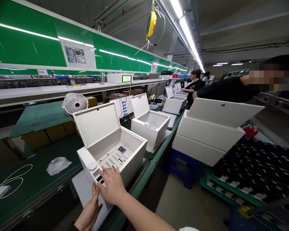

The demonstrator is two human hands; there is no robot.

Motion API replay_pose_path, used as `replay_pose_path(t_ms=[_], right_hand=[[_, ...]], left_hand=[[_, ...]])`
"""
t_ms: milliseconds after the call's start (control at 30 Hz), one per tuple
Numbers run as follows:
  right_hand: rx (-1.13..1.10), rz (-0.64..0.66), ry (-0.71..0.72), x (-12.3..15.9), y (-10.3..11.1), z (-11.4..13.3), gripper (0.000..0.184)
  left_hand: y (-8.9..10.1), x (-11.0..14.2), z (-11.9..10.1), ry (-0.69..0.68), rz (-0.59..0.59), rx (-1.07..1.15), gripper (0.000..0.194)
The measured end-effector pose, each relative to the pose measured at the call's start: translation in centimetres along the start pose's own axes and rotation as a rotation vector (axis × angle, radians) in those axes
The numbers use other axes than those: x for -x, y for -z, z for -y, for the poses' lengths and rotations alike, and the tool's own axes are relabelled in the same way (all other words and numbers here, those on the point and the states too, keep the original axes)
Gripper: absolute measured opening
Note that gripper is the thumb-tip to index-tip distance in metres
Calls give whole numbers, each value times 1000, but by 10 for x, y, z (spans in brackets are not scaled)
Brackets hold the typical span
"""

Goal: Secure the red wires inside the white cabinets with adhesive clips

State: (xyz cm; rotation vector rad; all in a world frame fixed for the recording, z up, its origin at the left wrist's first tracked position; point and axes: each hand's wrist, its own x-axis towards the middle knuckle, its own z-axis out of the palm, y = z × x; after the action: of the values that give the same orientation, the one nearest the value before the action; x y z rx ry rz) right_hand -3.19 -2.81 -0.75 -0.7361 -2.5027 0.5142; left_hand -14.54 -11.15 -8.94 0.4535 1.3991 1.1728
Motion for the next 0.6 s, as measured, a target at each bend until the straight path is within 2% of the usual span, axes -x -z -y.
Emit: replay_pose_path(t_ms=[100,333,600], right_hand=[[13,-24,-23,-3,8,-12,47],[65,-46,-40,-7,20,-35,38],[71,-47,-23,-9,25,-44,32]], left_hand=[[-9,-2,-6,-21,-5,47,92],[-10,-12,-13,-31,125,102,90],[-22,-24,-10,-48,136,130,95]])
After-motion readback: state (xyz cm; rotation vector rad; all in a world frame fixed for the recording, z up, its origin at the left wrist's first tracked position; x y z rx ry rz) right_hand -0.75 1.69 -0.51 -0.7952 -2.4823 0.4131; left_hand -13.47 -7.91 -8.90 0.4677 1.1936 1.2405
